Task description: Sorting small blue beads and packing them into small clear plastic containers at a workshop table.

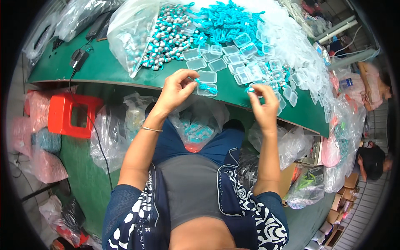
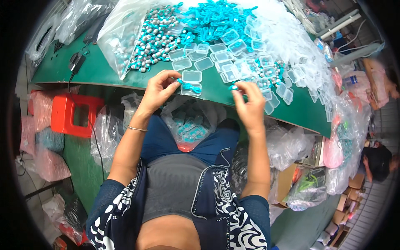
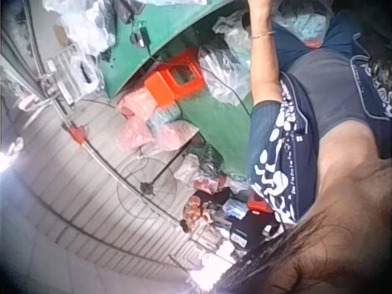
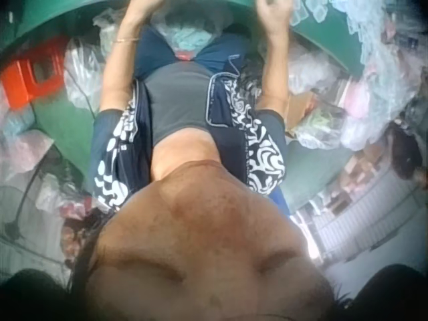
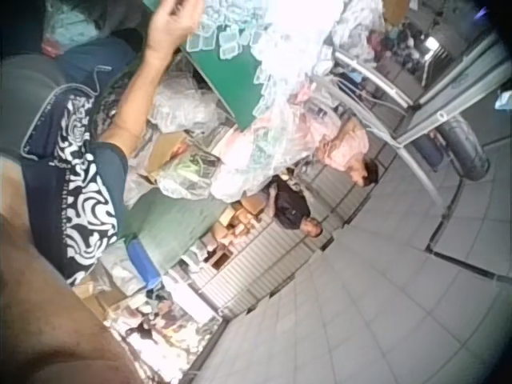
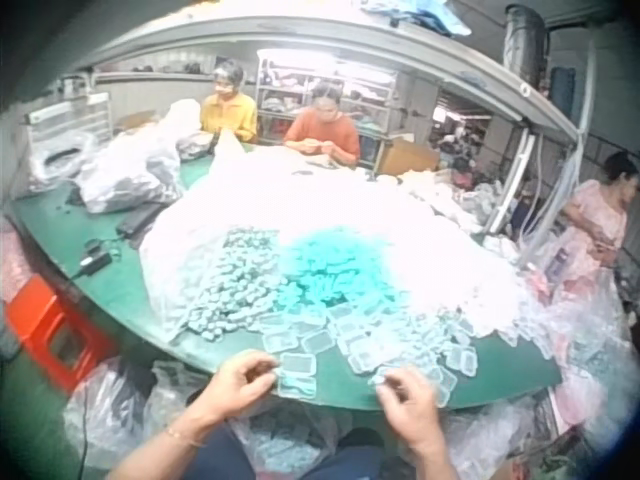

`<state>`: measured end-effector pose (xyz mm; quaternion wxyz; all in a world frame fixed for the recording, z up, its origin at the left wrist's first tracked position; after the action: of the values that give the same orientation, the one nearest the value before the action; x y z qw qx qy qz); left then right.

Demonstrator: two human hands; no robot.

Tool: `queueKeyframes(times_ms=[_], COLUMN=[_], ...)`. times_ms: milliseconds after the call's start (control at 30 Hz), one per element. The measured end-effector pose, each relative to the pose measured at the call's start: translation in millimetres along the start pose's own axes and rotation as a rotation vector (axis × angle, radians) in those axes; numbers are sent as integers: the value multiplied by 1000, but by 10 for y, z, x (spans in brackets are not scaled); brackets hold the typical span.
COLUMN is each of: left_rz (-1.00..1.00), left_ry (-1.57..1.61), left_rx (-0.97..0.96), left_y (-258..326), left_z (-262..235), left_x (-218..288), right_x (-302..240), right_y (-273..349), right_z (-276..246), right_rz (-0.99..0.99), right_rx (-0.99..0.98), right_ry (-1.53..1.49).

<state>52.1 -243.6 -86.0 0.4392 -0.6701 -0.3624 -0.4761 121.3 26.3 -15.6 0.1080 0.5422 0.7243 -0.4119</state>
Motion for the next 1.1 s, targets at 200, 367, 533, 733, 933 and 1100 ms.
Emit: queueKeyframes(times_ms=[200, 367, 533, 733, 933, 1100], left_rz=[-35, -37, 85, 133, 129, 98], left_ry=[-18, -57, -170, -260, -261, -286], left_rx=[9, -5, -15, -72, -54, -34], left_y=[0, 28, -8, -51, -37, -27], left_z=[-1, 62, 103, 125, 121, 77], left_x=[55, 153, 198, 241, 244, 258], right_x=[-143, -47, 38, 38, -1, 16], right_y=[24, 100, 155, 151, 140, 149], right_z=[583, 628, 626, 650, 662, 658], right_rz=[-181, -184, -84, -32, -41, -54], right_rx=[-13, -4, -12, -13, -10, -2], right_ry=[299, 311, 264, 276, 290, 285])
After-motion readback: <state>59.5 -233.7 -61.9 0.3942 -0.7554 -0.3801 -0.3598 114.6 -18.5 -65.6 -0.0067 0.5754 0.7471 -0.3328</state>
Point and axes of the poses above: each hand's wrist, its own y-axis away from the middle knuckle, its own z-axis out of the palm, x = y × z, the point moved 5 cm from there along -y, towards the middle knuckle, and after that the axes turned 5 degrees about -x, right-handed, at the moved point
